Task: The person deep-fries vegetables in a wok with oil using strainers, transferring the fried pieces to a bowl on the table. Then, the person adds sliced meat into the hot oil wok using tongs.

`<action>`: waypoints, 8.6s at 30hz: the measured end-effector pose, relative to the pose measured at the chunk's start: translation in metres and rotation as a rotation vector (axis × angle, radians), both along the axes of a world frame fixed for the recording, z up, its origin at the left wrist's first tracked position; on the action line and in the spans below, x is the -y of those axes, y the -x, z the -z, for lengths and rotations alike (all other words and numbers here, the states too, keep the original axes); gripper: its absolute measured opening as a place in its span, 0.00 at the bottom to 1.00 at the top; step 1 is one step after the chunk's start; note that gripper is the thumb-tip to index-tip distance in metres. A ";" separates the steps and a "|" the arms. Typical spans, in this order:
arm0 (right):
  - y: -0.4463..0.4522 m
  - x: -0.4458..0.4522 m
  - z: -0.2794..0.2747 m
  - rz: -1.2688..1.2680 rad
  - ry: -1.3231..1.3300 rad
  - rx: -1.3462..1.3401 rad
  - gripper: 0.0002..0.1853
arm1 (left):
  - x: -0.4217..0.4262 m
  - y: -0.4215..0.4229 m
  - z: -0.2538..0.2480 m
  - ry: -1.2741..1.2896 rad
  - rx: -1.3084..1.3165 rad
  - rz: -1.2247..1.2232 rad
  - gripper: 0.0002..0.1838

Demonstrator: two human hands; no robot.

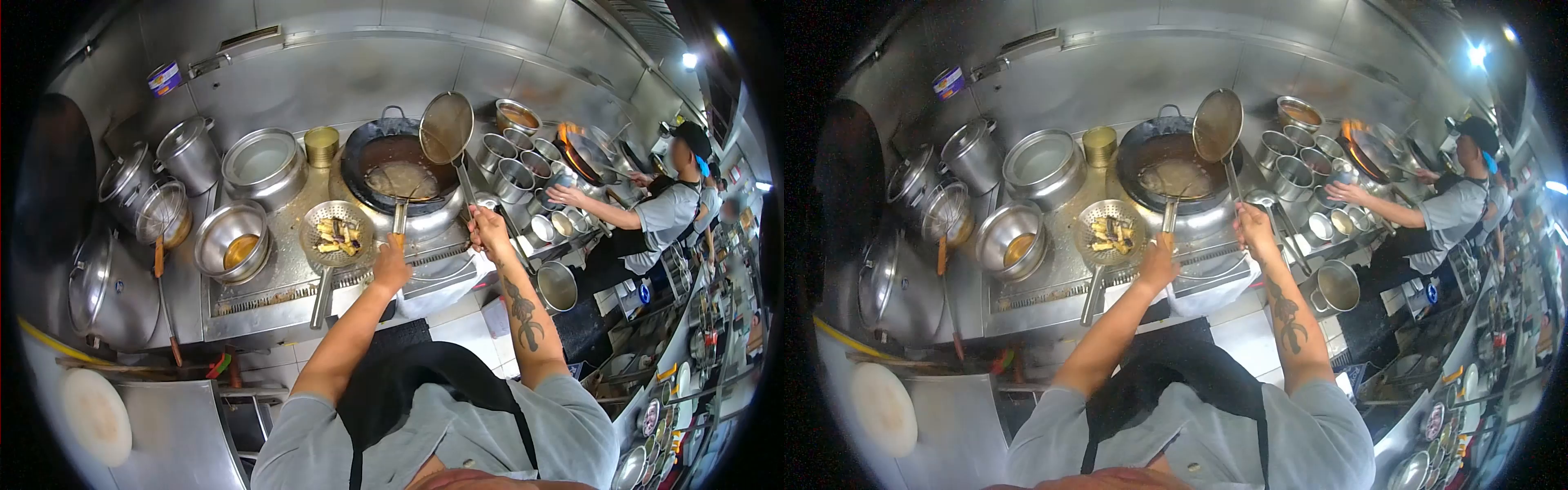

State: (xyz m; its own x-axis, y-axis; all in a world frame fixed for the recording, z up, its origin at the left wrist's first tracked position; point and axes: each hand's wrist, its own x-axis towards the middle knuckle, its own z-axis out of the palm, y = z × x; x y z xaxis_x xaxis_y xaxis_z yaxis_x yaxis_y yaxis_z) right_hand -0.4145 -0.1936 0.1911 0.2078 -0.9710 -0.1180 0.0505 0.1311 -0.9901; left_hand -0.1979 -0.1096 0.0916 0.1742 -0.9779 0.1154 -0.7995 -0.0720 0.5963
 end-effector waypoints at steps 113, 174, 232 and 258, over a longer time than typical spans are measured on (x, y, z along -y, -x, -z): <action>-0.038 0.033 0.006 -0.204 0.211 -0.455 0.15 | -0.438 -0.137 0.219 -0.336 -0.847 -0.331 0.10; -0.360 -0.188 0.189 -0.948 0.312 -0.595 0.24 | -0.275 -0.155 0.146 -0.321 -1.485 -0.507 0.21; 0.159 -0.425 0.175 0.386 -0.414 -0.205 0.16 | -0.098 -0.093 0.090 -0.244 -1.567 -0.352 0.04; 0.238 -0.513 0.165 0.574 -0.144 -0.422 0.19 | -0.171 0.001 -0.026 -0.490 -1.431 0.171 0.05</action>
